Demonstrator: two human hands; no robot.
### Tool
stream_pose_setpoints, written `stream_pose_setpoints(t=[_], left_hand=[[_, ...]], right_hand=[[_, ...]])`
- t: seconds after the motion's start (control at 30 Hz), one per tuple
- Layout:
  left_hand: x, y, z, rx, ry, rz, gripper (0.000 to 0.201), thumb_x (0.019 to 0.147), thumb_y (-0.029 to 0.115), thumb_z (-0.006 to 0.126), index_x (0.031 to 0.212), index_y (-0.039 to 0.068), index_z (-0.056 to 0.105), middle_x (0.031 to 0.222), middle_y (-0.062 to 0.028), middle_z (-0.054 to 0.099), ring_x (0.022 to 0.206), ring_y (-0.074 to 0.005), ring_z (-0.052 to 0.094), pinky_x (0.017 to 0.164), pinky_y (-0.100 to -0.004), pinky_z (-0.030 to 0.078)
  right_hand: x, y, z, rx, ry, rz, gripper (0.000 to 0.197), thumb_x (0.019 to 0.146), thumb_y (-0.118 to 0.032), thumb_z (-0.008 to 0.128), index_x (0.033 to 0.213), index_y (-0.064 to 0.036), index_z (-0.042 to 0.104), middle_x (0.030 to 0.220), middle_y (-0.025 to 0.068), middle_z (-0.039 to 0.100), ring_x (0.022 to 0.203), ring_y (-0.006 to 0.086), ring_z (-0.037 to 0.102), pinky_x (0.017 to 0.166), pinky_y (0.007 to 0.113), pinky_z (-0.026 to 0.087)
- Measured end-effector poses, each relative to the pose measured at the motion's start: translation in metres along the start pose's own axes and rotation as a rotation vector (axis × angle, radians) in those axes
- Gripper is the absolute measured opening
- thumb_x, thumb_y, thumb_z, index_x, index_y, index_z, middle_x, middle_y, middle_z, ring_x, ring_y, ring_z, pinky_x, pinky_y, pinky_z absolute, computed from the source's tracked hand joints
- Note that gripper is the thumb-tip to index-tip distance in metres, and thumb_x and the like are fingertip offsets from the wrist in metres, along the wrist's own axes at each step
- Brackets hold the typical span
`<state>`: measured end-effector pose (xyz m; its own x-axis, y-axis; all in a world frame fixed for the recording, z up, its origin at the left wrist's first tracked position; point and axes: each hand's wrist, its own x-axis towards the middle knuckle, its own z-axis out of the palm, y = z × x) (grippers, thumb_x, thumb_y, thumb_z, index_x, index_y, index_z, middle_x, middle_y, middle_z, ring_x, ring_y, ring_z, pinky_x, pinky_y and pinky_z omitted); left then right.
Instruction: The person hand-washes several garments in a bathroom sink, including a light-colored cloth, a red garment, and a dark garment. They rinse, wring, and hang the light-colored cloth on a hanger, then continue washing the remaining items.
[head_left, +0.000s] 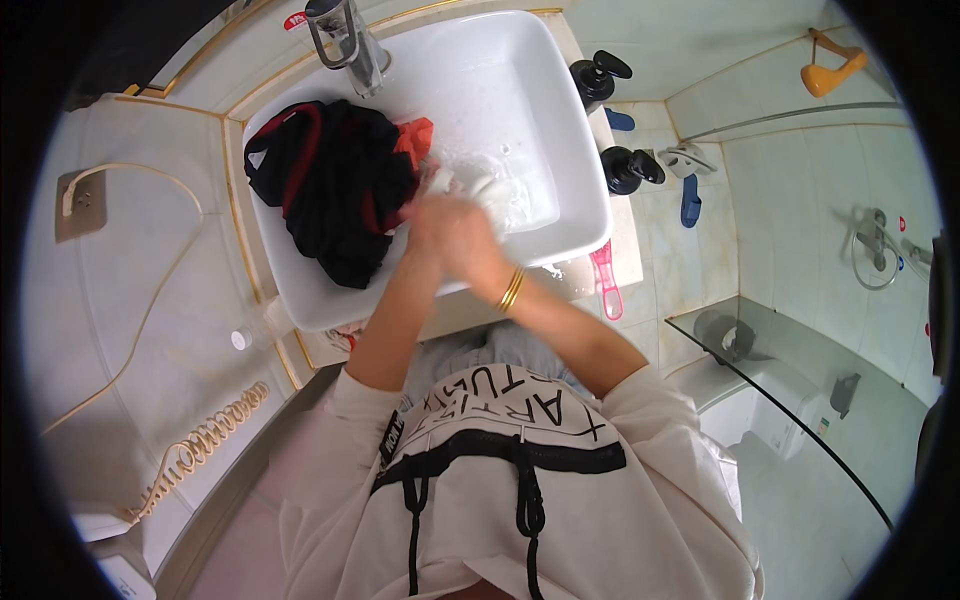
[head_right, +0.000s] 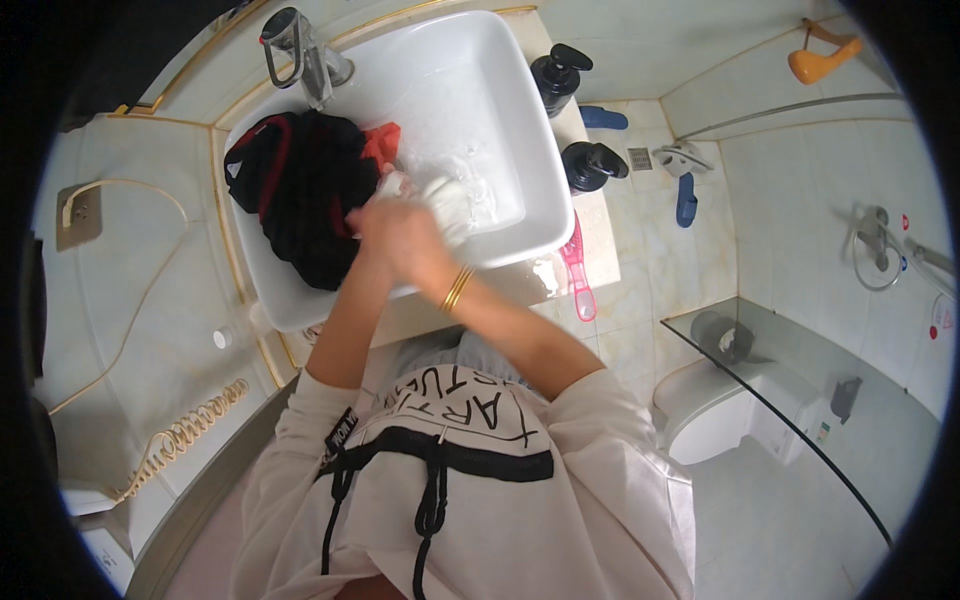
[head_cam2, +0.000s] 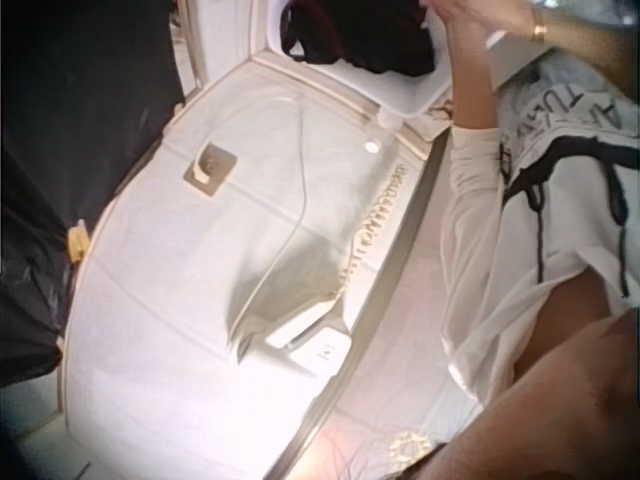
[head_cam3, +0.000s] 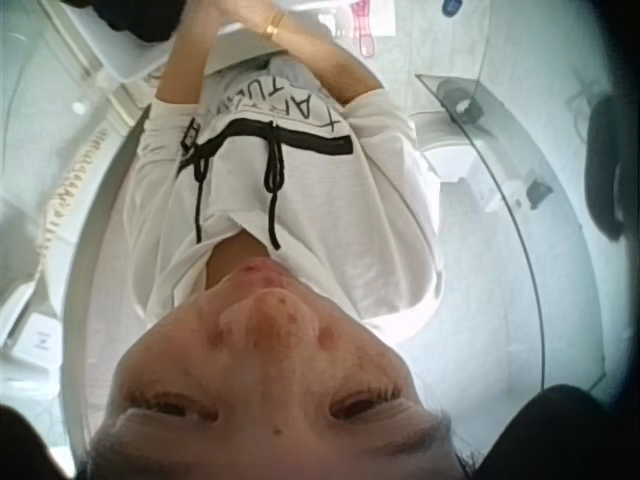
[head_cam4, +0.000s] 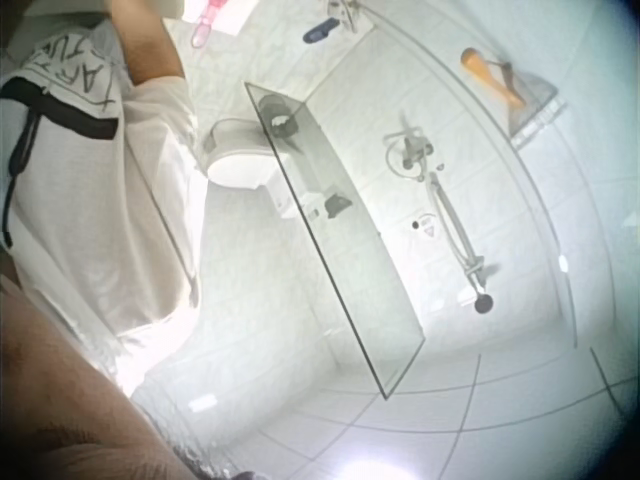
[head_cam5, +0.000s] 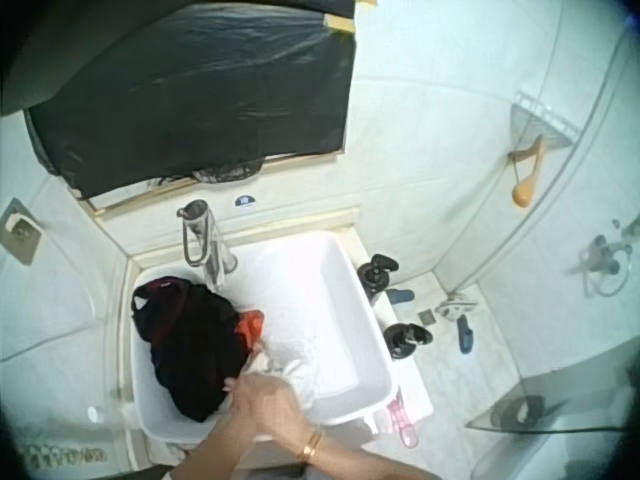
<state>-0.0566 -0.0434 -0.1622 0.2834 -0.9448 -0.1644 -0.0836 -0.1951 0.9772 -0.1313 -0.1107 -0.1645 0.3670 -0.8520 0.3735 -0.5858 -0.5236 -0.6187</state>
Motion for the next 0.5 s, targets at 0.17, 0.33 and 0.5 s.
stream_pose_setpoints(t=[0.17,0.33,0.5], left_hand=[[0.002,0.01,0.002,-0.669,0.113,-0.432,0.031,0.093,0.025,0.039,0.118,0.008,0.046,0.097,-0.0002,0.053,0.091,-0.0121,0.051,0.077,-0.0259,0.042],[0.003,0.001,-0.009,-1.429,-0.158,-0.376,0.03,0.09,0.023,0.046,0.116,0.006,0.047,0.101,-0.0027,0.053,0.09,-0.0119,0.053,0.078,-0.026,0.044],[-0.007,0.019,-0.005,-0.98,-0.148,-0.45,0.033,0.091,0.024,0.045,0.116,0.002,0.046,0.107,-0.0061,0.053,0.097,-0.0153,0.054,0.085,-0.0279,0.043]], right_hand=[[0.002,-0.023,-0.018,0.049,-0.003,0.169,0.009,0.077,-0.011,0.052,0.069,-0.0068,0.052,0.057,0.0109,0.052,0.053,0.0271,0.055,0.046,0.039,0.044],[-0.008,-0.056,-0.025,0.081,0.013,-0.225,0.011,0.076,-0.013,0.054,0.067,-0.0072,0.052,0.062,0.0112,0.053,0.054,0.0281,0.054,0.048,0.038,0.044],[0.008,-0.011,-0.023,0.269,-0.059,0.324,0.032,0.085,-0.027,0.054,0.064,-0.0032,0.049,0.053,0.015,0.049,0.052,0.0303,0.052,0.051,0.036,0.043]])
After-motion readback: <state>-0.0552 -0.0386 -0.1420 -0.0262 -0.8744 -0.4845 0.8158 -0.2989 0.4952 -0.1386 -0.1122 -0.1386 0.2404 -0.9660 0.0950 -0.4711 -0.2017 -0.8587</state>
